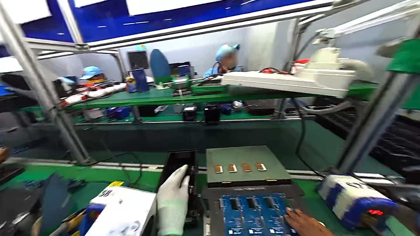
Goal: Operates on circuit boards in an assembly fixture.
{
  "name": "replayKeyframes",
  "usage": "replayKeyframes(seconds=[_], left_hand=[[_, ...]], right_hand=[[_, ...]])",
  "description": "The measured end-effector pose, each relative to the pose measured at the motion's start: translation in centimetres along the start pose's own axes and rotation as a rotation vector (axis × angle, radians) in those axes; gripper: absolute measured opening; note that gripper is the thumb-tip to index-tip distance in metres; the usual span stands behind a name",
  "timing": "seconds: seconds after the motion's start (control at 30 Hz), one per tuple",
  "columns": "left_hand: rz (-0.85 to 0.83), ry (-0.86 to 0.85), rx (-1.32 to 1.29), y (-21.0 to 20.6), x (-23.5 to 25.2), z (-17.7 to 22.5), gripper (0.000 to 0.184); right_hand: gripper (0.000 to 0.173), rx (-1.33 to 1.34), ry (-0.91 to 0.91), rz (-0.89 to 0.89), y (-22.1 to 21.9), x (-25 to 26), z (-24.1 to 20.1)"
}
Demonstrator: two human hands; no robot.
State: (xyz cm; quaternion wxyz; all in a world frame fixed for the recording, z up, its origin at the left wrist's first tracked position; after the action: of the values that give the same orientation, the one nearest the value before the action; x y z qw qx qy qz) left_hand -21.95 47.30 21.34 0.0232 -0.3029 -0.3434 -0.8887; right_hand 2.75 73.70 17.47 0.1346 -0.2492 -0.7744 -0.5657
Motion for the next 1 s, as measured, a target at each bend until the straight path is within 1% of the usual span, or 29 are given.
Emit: replayKeyframes(seconds=[0.03, 0.07, 0.13, 0.2, 0.27, 0.3, 0.37, 0.43, 0.5, 0.57, 0.67, 0.73, 0.8, 0.87, 0.93, 1.0], left_hand=[[0.015, -0.012, -0.125, 0.4, -0.4, 0.6, 0.032], [-0.027, 0.007, -0.251, 1.0, -0.9, 1.6, 0.032], [-0.206, 0.045, -0.43, 2.1, -1.9, 4.2, 0.034], [-0.412, -0.003, -0.525, 2.1, -3.1, 6.3, 0.033], [-0.572, -0.109, -0.562, 1.0, -4.3, 7.6, 0.03], [-0.621, -0.164, -0.577, 0.2, -4.8, 7.9, 0.028], [-0.665, -0.246, -0.577, -1.1, -5.5, 8.0, 0.028], [-0.705, -0.263, -0.527, -1.6, -5.9, 8.3, 0.031], [-0.726, -0.24, -0.514, -1.5, -6.0, 8.6, 0.035], [-0.73, -0.205, -0.542, -1.3, -6.1, 8.4, 0.036], [-0.691, -0.212, -0.566, -0.8, -6.2, 7.6, 0.034], [-0.617, -0.221, -0.592, -0.2, -6.0, 6.9, 0.032], [-0.507, -0.18, -0.583, 0.7, -5.5, 6.3, 0.034], [-0.401, -0.09, -0.546, 1.7, -4.8, 5.6, 0.041], [-0.293, -0.014, -0.433, 2.3, -4.2, 4.5, 0.052], [-0.188, 0.005, -0.24, 2.1, -3.7, 3.2, 0.063]], right_hand=[[0.044, -0.004, -0.011, -0.001, -0.1, -0.1, 0.1], [0.044, -0.005, -0.019, -0.001, -0.2, -0.1, 0.1], [0.045, -0.006, -0.033, 0.001, -0.2, 0.0, 0.0], [0.045, 0.009, -0.047, 0.012, -0.1, -0.1, -0.2], [0.045, 0.016, -0.047, 0.024, 0.0, -0.1, -0.4], [0.045, 0.015, -0.046, 0.028, 0.0, -0.1, -0.4], [0.044, 0.012, -0.05, 0.033, 0.0, -0.2, -0.6], [0.043, 0.012, -0.052, 0.045, 0.1, -0.2, -0.7], [0.043, 0.016, -0.055, 0.049, 0.2, -0.2, -0.8], [0.043, 0.024, -0.056, 0.056, 0.2, -0.2, -0.8], [0.043, 0.016, -0.065, 0.057, 0.3, -0.1, -0.8], [0.043, 0.016, -0.074, 0.035, 0.4, -0.1, -0.9], [0.043, 0.045, -0.066, 0.01, 0.8, 0.2, -1.1], [0.038, 0.149, -0.028, 0.064, 1.5, 0.7, -1.6], [0.035, 0.249, 0.008, 0.109, 2.3, 1.4, -2.5], [0.033, 0.337, 0.05, 0.057, 2.5, 2.3, -3.1]])
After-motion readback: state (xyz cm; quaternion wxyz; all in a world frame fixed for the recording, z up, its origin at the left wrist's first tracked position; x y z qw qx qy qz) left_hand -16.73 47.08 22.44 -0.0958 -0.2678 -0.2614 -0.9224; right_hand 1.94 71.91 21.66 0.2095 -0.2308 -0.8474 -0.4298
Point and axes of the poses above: each hand's wrist, its own x-axis towards the middle knuckle, its own y-axis out of the back of the hand, z = x × y, the point moved 3 cm from there along x, towards the middle knuckle, and after that the axes turned 4 degrees about -x, right-handed, at the moved point
